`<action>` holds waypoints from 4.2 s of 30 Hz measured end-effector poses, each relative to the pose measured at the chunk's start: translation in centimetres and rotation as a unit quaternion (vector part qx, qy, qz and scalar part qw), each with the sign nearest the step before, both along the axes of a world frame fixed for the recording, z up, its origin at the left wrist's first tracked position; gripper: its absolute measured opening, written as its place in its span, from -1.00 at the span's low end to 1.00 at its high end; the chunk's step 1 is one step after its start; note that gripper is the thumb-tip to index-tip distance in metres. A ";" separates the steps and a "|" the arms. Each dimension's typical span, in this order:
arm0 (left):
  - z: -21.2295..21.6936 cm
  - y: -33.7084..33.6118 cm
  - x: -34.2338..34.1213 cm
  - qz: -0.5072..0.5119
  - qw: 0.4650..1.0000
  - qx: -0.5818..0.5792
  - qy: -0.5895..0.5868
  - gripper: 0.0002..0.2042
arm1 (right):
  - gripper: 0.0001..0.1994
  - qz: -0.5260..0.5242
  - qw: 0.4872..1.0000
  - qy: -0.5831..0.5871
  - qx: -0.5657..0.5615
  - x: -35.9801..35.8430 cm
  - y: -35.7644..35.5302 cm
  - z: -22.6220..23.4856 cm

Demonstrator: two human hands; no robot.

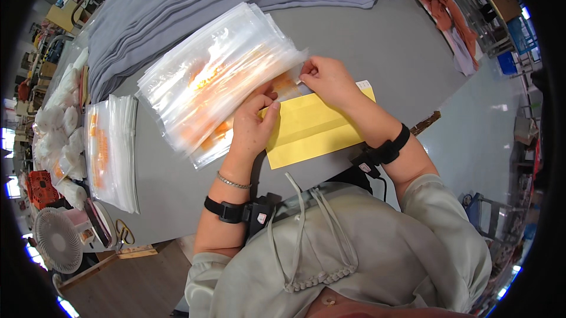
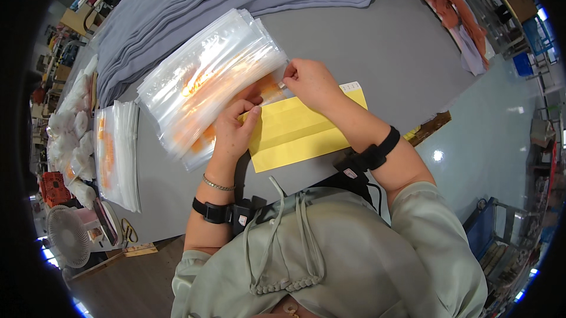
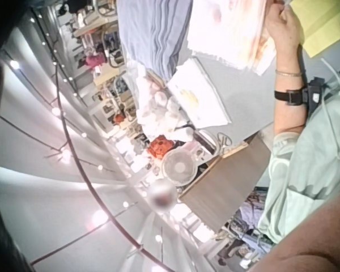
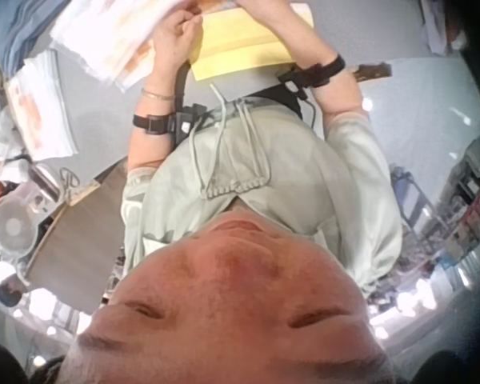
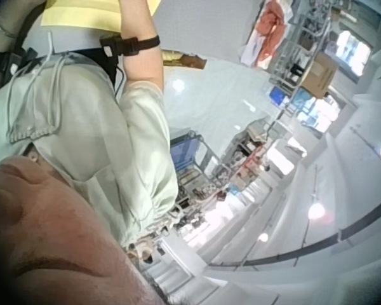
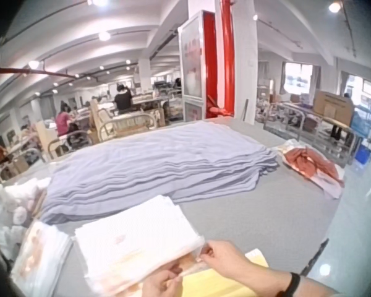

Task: The person folds a gray garment on a table, places it into a clear plastic bag, and sets the packaged item aside. The person repeats this process with another garment.

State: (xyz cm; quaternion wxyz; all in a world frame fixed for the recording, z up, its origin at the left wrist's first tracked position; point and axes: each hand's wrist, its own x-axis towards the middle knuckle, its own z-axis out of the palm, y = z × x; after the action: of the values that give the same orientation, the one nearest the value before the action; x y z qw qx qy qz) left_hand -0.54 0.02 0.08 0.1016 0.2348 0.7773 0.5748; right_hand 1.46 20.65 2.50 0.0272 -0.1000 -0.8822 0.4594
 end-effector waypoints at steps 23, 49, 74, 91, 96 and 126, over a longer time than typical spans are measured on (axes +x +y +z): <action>0.3 0.1 0.0 -0.007 1.000 0.005 -0.001 -0.84 | -0.84 -0.010 0.981 0.023 0.193 -1.2 -1.9 -1.3; 0.7 -0.1 0.6 -0.115 0.980 0.041 0.159 -0.89 | -0.89 0.119 0.991 0.023 0.050 -2.6 3.0 0.4; -0.6 0.3 0.0 0.001 1.000 0.001 0.031 -0.87 | -0.85 0.124 0.934 0.131 0.310 8.5 8.1 -0.2; -0.6 0.3 -0.1 -0.010 0.999 0.027 0.016 -0.87 | -0.81 -0.051 0.998 -0.030 0.037 -0.2 -0.4 -0.7; -0.5 0.3 -0.2 -0.013 1.000 0.024 0.013 -0.86 | -0.78 -0.052 0.997 -0.033 0.047 -0.6 -0.3 -0.8; -1.0 0.3 -0.1 -0.018 0.998 0.049 0.023 -0.87 | -0.73 -0.042 0.999 0.016 0.014 0.4 1.0 -0.7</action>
State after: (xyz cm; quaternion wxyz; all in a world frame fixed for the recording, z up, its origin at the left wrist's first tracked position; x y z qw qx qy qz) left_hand -0.67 0.30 -0.91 0.0826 0.2669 0.7460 0.6045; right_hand 1.89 21.65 1.80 0.0619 -0.1296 -0.8828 0.4472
